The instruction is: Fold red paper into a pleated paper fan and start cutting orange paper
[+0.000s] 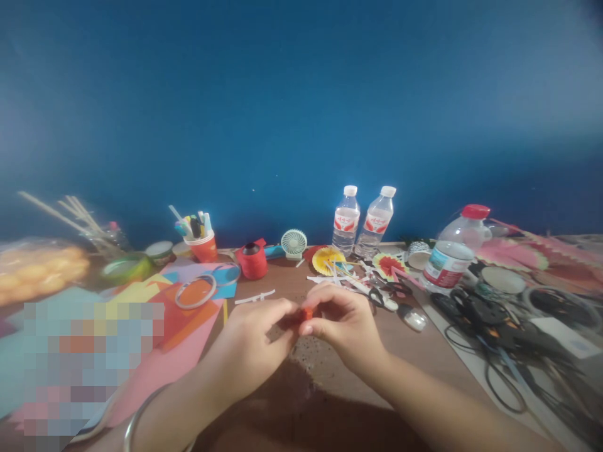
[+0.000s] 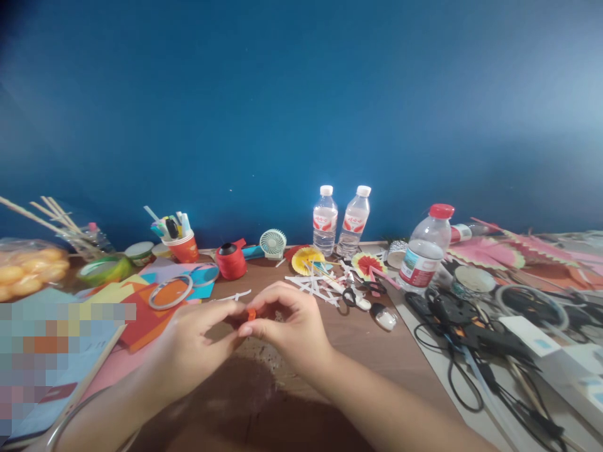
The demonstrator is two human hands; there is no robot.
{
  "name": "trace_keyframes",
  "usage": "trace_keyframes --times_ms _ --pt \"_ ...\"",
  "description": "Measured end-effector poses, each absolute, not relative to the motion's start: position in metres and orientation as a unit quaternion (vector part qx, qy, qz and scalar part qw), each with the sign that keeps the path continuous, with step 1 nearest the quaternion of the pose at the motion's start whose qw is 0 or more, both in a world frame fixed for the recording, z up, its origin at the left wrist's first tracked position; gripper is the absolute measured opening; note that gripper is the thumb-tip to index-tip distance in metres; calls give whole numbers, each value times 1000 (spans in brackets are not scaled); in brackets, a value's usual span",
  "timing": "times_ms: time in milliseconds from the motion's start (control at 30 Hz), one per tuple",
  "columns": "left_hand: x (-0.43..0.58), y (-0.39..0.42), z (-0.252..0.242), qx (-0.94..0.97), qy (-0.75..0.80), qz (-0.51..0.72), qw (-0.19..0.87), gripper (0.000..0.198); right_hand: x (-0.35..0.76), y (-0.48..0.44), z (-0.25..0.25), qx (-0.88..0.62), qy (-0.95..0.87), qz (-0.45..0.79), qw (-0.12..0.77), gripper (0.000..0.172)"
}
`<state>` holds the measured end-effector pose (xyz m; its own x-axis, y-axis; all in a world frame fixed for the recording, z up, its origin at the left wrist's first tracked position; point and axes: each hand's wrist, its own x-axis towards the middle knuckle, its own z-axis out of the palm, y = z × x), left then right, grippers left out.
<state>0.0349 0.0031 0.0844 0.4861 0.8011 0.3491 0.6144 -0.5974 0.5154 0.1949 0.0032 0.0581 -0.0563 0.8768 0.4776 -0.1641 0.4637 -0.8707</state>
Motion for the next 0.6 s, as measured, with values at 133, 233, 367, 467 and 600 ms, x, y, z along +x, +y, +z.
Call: trace_keyframes --times_ms 133,233,367,467,600 --pt "34 3 83 847 417 290 158 16 195 3 59 -300 -589 428 616 18" --pt "34 3 83 849 418 289 143 15 195 4 58 -299 -585 432 618 18" --pt "36 2 84 851 419 286 134 16 194 4 56 -305 -581 426 623 16" --pt "37 1 84 853 421 279 134 20 193 3 55 -311 -575 425 627 16" --pt "37 0 86 849 428 268 156 18 195 3 56 -321 -579 415 623 17"
